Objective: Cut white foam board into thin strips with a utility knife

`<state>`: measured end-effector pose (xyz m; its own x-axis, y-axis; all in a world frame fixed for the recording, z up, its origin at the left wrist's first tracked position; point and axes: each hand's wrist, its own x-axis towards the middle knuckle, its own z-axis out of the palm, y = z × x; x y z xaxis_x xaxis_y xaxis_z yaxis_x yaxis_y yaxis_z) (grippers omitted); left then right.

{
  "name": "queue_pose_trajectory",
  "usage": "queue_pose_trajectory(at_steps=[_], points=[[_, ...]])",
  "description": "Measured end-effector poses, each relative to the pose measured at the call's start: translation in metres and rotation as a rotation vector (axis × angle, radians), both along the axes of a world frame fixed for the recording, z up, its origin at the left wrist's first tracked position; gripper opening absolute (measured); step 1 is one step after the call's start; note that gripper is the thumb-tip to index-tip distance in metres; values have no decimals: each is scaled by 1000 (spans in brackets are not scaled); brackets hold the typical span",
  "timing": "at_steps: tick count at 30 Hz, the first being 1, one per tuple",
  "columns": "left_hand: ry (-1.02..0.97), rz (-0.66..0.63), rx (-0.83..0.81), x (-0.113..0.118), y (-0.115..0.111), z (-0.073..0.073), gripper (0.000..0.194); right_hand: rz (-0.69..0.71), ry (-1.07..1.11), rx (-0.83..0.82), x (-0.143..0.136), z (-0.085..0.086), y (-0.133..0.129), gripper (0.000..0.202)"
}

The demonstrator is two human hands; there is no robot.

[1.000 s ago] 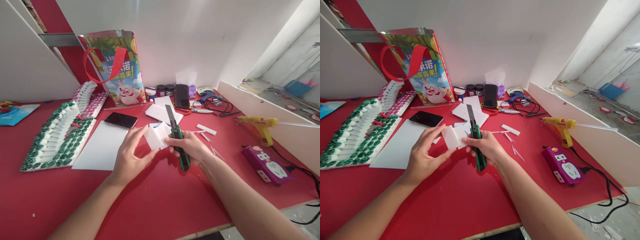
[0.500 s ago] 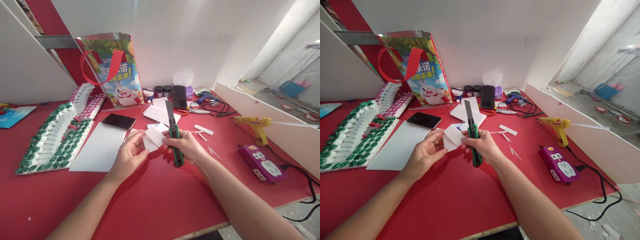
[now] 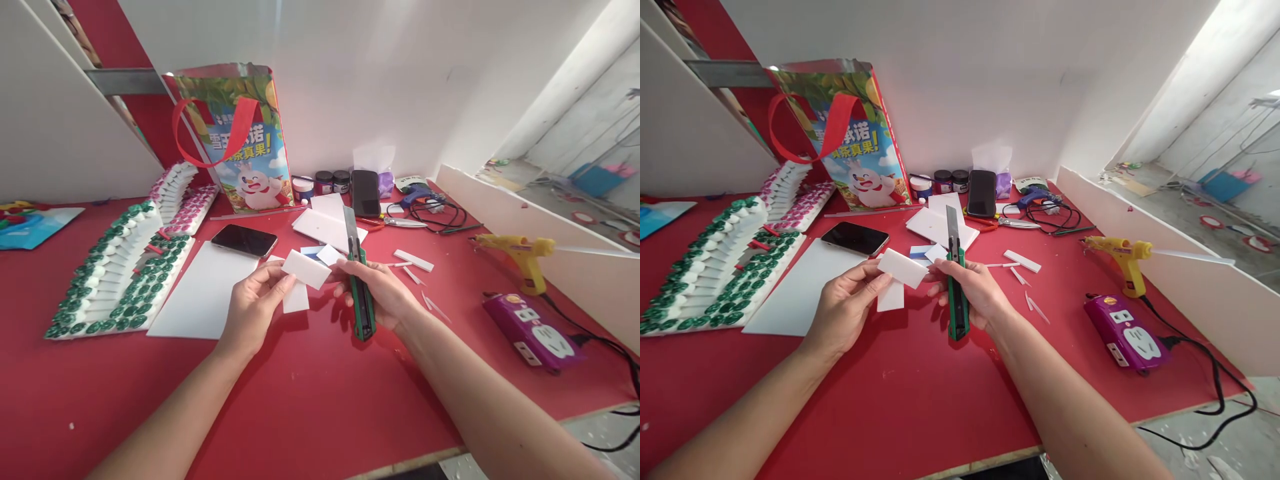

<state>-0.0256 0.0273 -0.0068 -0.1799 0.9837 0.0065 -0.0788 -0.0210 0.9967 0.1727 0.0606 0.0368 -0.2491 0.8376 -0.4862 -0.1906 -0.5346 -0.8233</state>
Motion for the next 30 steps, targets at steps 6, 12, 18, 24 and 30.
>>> queue_pose_trajectory(at_steps=[6,12,18,24,30], points=[[29,-100,-50,0,-1,2,22,67,25,161,-3,-16,-1,31],[-50,-11,-75,2,-1,6,56,-54,-45,188,-1,-12,0,34],[-145,-10,-128,-3,1,5,34,-121,-8,223,4,-5,3,35],[-177,-224,-304,-2,-2,16,41,153,-170,419,18,-2,7,27],[-78,-497,-310,1,-7,21,44,463,-472,578,21,-1,1,25]])
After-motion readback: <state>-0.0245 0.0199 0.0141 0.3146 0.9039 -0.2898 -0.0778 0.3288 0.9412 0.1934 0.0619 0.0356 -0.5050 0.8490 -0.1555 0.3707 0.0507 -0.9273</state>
